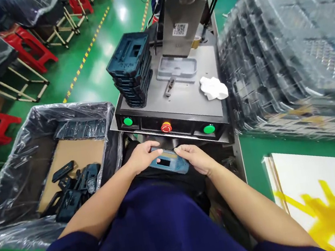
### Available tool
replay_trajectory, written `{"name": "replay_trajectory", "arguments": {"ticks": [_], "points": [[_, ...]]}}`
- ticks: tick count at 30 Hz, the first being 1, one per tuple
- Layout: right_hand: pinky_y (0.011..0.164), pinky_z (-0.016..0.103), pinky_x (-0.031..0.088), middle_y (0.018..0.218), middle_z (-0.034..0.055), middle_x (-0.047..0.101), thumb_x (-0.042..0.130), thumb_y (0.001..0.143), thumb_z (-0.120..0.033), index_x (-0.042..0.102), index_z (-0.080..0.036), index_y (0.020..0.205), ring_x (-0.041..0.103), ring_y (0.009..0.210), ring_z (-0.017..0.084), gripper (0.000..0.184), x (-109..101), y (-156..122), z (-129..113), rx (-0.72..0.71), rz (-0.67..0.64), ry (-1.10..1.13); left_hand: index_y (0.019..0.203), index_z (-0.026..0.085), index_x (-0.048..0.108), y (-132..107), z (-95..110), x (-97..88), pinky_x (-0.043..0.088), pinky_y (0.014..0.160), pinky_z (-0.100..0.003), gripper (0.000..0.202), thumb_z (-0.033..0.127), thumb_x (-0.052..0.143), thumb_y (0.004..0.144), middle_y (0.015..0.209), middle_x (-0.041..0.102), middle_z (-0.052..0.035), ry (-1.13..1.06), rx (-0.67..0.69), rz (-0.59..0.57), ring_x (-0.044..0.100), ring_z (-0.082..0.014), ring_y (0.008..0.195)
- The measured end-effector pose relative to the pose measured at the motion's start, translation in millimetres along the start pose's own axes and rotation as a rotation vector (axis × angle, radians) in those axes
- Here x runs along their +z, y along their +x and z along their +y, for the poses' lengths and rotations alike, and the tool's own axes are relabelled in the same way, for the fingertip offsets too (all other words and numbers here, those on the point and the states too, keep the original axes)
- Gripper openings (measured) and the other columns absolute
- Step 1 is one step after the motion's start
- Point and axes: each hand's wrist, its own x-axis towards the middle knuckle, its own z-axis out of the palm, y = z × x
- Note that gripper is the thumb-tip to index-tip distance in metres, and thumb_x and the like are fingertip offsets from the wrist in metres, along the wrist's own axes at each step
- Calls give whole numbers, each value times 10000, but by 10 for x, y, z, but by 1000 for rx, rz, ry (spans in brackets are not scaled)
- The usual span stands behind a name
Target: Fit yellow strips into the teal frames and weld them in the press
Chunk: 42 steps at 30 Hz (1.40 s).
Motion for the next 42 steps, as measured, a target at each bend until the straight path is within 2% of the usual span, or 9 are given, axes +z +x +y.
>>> {"name": "replay_trajectory", "arguments": {"ticks": [4,10,15,21,23,26,29,33,42], "points": [[597,270,474,753,11,666,749,701,-500,693,-183,872,570,630,158,364,-10,38,144,-158,76,-322,1116,151,612,-14,-106,-26,500,584,-263,420,337,732,760,807,682,-29,30,-99,-16,663,-146,592],[572,267,443,733,7,675,646,780,-468,706,-206,845,574,632,174,277,51,21,140,-188,142,-577,1063,147,636,-50,-138,-23,453,519,-220,388,358,731,752,687,642,2,125,-164,31,661,-148,571],[667,309,462,826,19,695,574,830,-490,706,-221,915,611,719,204,311,106,35,186,-222,186,-580,1092,167,633,-66,-69,24,522,660,-282,347,362,661,807,835,683,-34,352,-95,117,678,-164,660],[776,348,482,952,48,683,419,921,-551,673,-226,1012,616,864,233,422,234,63,362,-302,175,-338,1396,115,413,-129,9,198,443,1021,-456,1012,587,802,590,1290,524,-192,765,90,280,554,-326,1178],[777,348,479,942,47,675,448,913,-569,672,-225,1000,607,858,231,420,251,52,377,-302,176,-277,1399,110,412,-125,18,203,438,1032,-458,1004,572,803,599,1289,525,-193,772,100,266,545,-327,1191],[701,327,473,823,31,654,553,850,-598,678,-216,941,586,738,208,413,240,48,357,-218,172,-80,1272,142,555,-85,-7,119,438,1042,-423,599,400,716,756,1225,616,-141,667,110,239,581,-274,1149],[648,308,467,776,19,649,681,747,-606,683,-208,899,571,665,188,426,226,64,305,-126,158,135,1144,157,640,-50,-60,13,539,872,-367,355,341,598,843,1094,690,-100,373,58,208,653,-215,953],[636,305,465,753,19,654,758,673,-603,702,-202,879,575,653,186,455,222,68,229,-71,134,213,1062,124,669,-66,-73,-37,549,625,-283,425,464,623,810,996,702,-101,-54,-27,190,646,-172,765],[685,318,478,814,28,671,728,715,-608,701,-201,903,596,702,192,448,178,70,236,-93,105,154,959,115,684,-133,2,-50,524,652,-284,513,567,713,717,936,722,-108,-348,-100,175,637,-167,741]]}}
